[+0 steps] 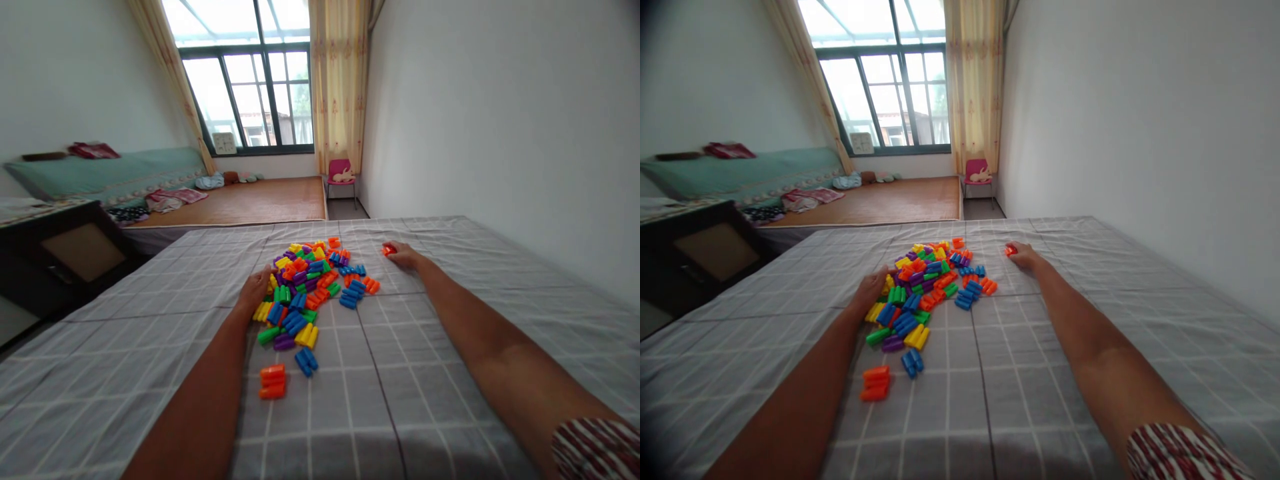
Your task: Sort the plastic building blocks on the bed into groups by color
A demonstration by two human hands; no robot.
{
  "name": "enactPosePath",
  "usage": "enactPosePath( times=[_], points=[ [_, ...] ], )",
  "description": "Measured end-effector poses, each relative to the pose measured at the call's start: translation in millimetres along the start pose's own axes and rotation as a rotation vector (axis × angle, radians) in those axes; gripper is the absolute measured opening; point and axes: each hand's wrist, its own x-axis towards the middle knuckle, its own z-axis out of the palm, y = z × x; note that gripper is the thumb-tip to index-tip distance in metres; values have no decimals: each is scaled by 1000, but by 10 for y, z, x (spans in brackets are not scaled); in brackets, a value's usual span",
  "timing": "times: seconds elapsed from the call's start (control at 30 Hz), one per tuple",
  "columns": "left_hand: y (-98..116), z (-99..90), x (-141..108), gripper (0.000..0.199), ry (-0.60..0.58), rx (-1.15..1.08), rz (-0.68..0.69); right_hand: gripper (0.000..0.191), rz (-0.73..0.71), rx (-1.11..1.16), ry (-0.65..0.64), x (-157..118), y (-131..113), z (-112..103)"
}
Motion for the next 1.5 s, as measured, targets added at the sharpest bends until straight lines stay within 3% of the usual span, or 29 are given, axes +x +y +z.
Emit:
enactPosePath(
  times=[0.17,0.43,0.6,0.67,0.83,0.93,1.07,1.13,1.3,1.37,1.5],
  points=[
    [-43,16,29,76,-36,-1,9,56,4,-41,-77,-175,100,-38],
    [-59,21,34,79,-10,-62,-5,49,44,48,-192,-222,125,-200],
    [-46,25,29,75,2,-69,13,53,32,-76,-168,-215,-93,-323],
    [-45,28,31,74,7,-55,15,50,-20,-68,-279,-216,-320,-346],
    [-41,30,29,73,3,-72,14,57,-164,-49,-856,-318,-915,-228],
    [-37,28,22,71,-7,-98,9,63,-207,-124,-987,-429,-1118,-106],
    [-31,22,14,70,4,-89,33,53,-133,-172,-1118,-509,-1240,-44],
    [-32,21,15,70,2,-86,39,44,-136,-128,-1045,-504,-1268,-28],
    [-64,33,38,67,3,-116,16,21,-485,-109,-410,-498,-1362,223],
    [-82,43,47,68,-6,-106,16,23,-609,-82,-329,-551,-1436,407],
    [-75,47,32,69,-11,-108,20,22,-763,-110,-371,-692,-1585,679]
  ],
)
